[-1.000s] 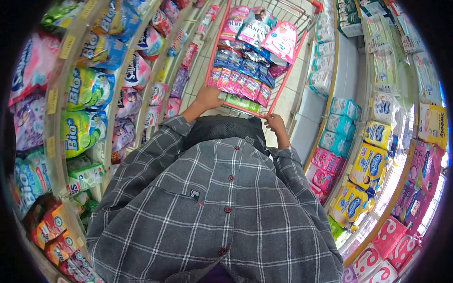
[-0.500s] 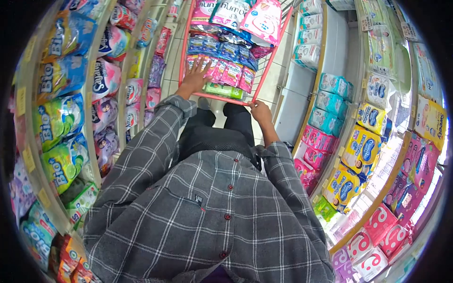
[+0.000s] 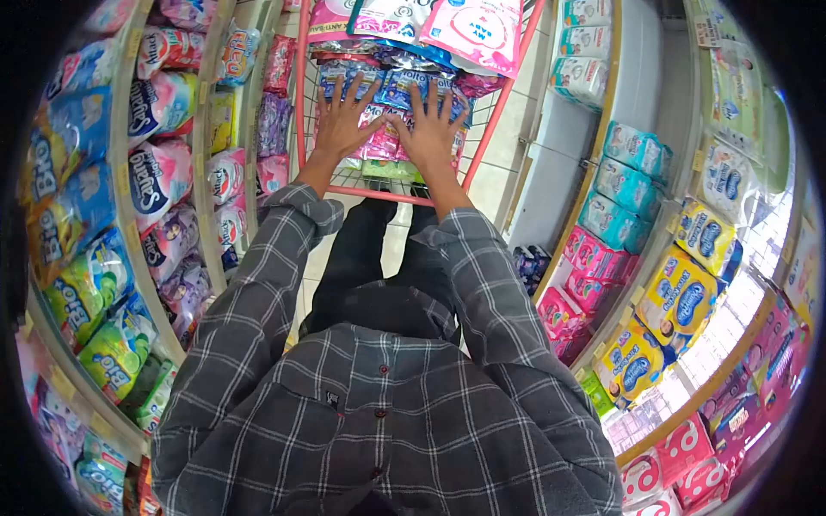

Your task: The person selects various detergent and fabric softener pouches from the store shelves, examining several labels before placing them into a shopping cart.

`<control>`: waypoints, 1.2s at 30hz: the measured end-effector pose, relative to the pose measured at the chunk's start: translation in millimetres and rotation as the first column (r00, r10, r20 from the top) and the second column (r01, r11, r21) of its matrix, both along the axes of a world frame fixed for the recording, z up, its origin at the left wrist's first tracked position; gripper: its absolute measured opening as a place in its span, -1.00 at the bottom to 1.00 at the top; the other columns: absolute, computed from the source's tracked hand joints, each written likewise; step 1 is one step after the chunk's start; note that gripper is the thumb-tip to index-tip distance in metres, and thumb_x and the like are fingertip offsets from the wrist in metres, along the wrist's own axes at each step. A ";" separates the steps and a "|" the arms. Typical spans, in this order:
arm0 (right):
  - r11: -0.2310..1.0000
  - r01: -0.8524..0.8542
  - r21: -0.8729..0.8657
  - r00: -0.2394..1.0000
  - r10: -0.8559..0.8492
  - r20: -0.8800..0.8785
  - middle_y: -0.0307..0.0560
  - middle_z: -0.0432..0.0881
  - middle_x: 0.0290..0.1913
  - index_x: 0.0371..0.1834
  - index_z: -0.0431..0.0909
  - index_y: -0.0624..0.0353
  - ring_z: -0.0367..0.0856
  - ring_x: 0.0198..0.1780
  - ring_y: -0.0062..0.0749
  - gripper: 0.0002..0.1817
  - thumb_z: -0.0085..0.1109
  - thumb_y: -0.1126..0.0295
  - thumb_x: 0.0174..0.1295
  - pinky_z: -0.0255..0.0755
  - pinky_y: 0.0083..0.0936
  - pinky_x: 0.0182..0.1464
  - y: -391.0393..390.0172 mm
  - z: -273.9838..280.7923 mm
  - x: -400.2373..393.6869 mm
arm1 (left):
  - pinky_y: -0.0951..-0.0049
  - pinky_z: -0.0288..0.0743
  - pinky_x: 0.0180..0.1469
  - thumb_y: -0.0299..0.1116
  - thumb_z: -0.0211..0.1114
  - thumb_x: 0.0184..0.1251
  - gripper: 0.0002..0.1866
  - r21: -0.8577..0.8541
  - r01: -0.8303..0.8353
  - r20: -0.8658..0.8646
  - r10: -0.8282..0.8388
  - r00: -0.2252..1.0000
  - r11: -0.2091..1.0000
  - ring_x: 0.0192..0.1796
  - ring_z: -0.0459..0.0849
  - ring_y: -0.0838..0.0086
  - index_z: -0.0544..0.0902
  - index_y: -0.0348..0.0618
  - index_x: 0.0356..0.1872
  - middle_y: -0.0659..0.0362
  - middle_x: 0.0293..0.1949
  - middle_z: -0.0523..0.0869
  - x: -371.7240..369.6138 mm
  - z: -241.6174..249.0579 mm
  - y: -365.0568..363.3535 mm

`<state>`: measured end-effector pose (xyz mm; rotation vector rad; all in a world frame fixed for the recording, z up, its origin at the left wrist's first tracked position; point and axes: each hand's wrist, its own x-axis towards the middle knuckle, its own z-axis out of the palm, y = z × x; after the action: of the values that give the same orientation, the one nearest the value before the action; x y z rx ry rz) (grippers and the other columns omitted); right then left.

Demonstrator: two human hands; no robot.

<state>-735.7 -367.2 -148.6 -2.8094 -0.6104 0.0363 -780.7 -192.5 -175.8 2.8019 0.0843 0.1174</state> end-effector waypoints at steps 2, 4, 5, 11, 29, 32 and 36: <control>0.999 0.027 -0.041 1.000 -0.028 -0.012 0.06 0.03 0.50 0.46 0.15 -0.19 -0.11 0.50 0.19 -0.25 -0.17 -0.28 0.27 -0.39 0.47 0.32 4.4 -21.2 -5.1 | -0.29 -0.34 0.42 0.25 -0.01 0.31 -0.33 0.014 0.003 -0.039 -0.002 0.999 1.000 0.51 -0.04 0.04 0.20 0.41 0.43 0.22 0.49 0.11 -0.5 -10.0 -3.9; 0.997 0.045 -0.067 0.999 -0.047 -0.025 0.00 -0.03 0.53 0.47 0.13 -0.23 -0.17 0.52 0.15 -0.31 -0.22 -0.24 0.32 -0.42 0.46 0.34 8.2 -31.1 -7.2 | -0.29 -0.35 0.42 0.20 0.00 0.33 -0.36 0.043 0.000 -0.043 0.001 0.999 0.999 0.51 -0.03 0.05 0.21 0.41 0.43 0.22 0.49 0.11 1.3 -14.9 -4.4; 0.996 0.048 -0.071 0.998 -0.050 -0.029 -0.02 -0.03 0.53 0.47 0.13 -0.24 -0.17 0.52 0.14 -0.32 -0.22 -0.23 0.33 -0.42 0.46 0.34 7.7 -34.7 -7.7 | -0.29 -0.35 0.42 0.17 0.00 0.33 -0.37 0.055 -0.002 -0.046 0.004 0.999 0.998 0.51 -0.02 0.05 0.22 0.41 0.42 0.23 0.48 0.12 0.4 -16.7 -5.3; 0.995 0.054 -0.082 0.997 -0.058 -0.043 -0.11 -0.03 0.53 0.46 0.14 -0.30 -0.18 0.53 0.10 -0.36 -0.20 -0.19 0.34 -0.41 0.45 0.34 6.4 -40.5 -4.8 | -0.26 -0.35 0.43 0.09 0.02 0.34 -0.41 0.080 0.013 -0.077 -0.007 0.997 0.997 0.50 0.00 0.05 0.23 0.42 0.41 0.24 0.48 0.13 2.4 -20.9 -4.7; 0.947 -0.320 -0.005 0.947 0.320 0.034 -0.24 0.18 0.46 0.38 0.28 -0.36 0.04 0.49 -0.14 -0.48 -0.15 -0.09 0.36 -0.27 0.38 0.36 -3.8 -31.2 23.6 | -0.30 -0.16 0.37 0.00 0.00 0.41 -0.50 0.045 0.011 0.023 -0.012 1.000 0.999 0.43 0.16 0.12 0.33 0.36 0.37 0.19 0.39 0.29 8.4 -17.2 4.7; 0.952 -0.300 0.064 0.954 0.299 0.033 -0.22 0.19 0.46 0.40 0.25 -0.23 0.07 0.48 -0.15 -0.45 -0.15 -0.06 0.37 -0.26 0.39 0.35 -6.0 -21.6 20.1 | -0.26 -0.17 0.40 -0.06 0.01 0.41 -0.51 0.009 0.002 0.014 -0.002 1.000 1.000 0.46 0.11 0.11 0.36 0.30 0.35 0.14 0.40 0.27 9.0 -8.9 2.8; 0.913 -0.367 0.180 0.915 0.389 -0.107 -0.08 0.24 0.42 0.36 0.28 0.02 0.13 0.45 -0.13 -0.43 0.08 0.17 0.27 -0.09 0.18 0.40 -17.5 7.8 -8.2 | -0.12 -0.14 0.45 -0.18 0.12 0.32 -0.44 -0.197 0.143 0.096 -0.126 0.987 0.970 0.47 0.10 0.08 0.34 0.07 0.36 0.05 0.40 0.26 -5.4 12.9 -0.9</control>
<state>-743.9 -384.8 -140.8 -2.4718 -1.0642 0.2476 -786.1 -193.4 -162.9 2.5851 -0.1082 0.1812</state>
